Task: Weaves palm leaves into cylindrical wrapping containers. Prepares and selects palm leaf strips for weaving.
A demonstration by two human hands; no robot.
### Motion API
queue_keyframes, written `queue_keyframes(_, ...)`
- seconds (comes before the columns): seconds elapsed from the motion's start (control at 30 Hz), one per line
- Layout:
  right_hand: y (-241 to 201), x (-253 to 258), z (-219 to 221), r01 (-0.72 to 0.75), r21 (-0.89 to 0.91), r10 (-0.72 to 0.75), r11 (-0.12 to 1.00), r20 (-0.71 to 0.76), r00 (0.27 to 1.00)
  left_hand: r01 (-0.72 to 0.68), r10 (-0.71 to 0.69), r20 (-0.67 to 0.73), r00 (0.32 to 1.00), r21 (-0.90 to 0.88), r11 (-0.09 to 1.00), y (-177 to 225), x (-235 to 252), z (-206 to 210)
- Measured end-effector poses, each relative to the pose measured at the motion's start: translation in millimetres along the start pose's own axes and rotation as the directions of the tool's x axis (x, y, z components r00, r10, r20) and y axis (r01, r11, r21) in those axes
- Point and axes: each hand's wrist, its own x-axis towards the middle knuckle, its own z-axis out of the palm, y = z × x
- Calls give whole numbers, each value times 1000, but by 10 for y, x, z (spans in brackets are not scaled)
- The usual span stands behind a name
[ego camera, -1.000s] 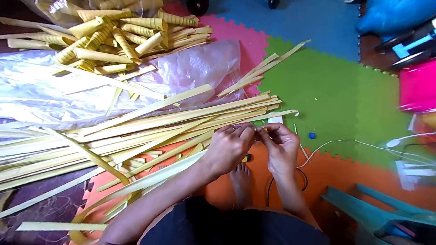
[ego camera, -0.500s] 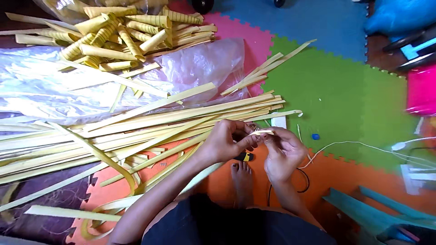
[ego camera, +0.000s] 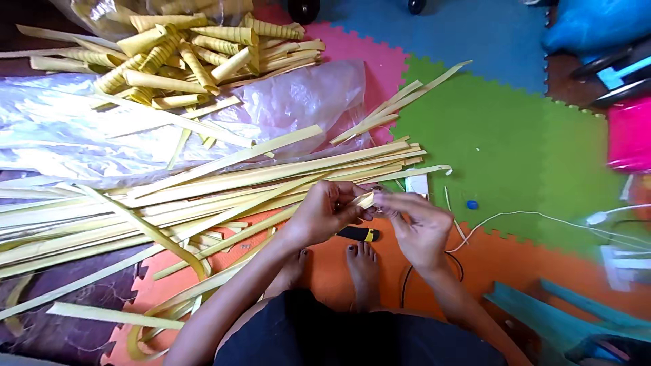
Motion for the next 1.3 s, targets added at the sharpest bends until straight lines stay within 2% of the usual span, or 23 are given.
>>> queue_keyframes(0.07,-54,82,-27,-183,159,177,970,51,983,-15,16,-42,999,24,1000,-1,19,54)
queue_keyframes(0.13,-77,94,-3,-190,199,192,961,14,981,34,-29,-84,996,55,998,49,45,108)
queue_keyframes(0.17,-84,78,10,-142,141,147,980,-29,989,72,-66,-99,993,59,996,78,53,124)
queue_keyframes(0.23,-72,5,40,30,-97,-41,995,-104,994,141,-136,-110,985,43,989,121,55,131)
queue_keyframes(0.27,-66,-38,56,131,-218,-155,967,-95,983,167,-163,-101,981,31,985,141,55,120)
queue_keyframes(0.33,-49,-109,80,297,-331,-317,895,-7,948,195,-192,-101,976,27,980,170,47,89)
queue_keyframes(0.4,-68,-107,76,325,-333,-327,885,54,944,163,-165,-31,986,-35,986,176,23,35)
queue_keyframes(0.47,-121,-40,34,204,-220,-198,954,49,979,131,-127,42,991,-84,988,152,12,-19)
queue_keyframes(0.53,-165,63,-54,6,-46,-3,999,65,998,80,-80,15,997,-64,995,125,17,3)
queue_keyframes(0.6,-170,155,-100,-147,1,146,989,112,983,27,-27,-16,1000,-4,1000,86,37,52)
queue_keyframes(0.67,-157,202,-95,-268,0,264,963,172,949,40,-40,-14,999,26,999,81,58,92)
queue_keyframes(0.73,-140,186,-69,-282,61,271,958,145,952,87,-84,60,995,-41,995,80,60,86)
queue_keyframes(0.83,-81,103,-72,-174,165,157,971,110,981,266,-204,278,939,-211,941,86,41,15)
queue_keyframes(0.87,-60,69,-77,-155,182,137,971,111,984,278,-218,287,933,-187,942,59,39,2)
queue_keyframes(0.93,-31,9,-78,-194,249,170,949,115,979,177,-164,233,958,-35,984,5,55,-9)
queue_keyframes(1.0,-43,-50,-74,-340,376,303,862,154,940,36,-57,140,989,151,988,-25,81,0)
queue_keyframes(1.07,-113,-57,-65,-516,523,471,679,229,852,-3,-12,56,998,268,963,12,89,10)
queue_keyframes(1.13,-193,-7,-69,-637,623,628,454,284,725,-23,13,38,999,269,963,52,87,-5)
queue_keyframes(1.23,-236,45,-92,-682,730,734,36,444,514,-56,48,42,998,199,978,58,93,15)
queue_keyframes(1.3,-240,24,-89,-661,730,698,-171,564,442,-55,54,8,998,206,977,55,104,70)
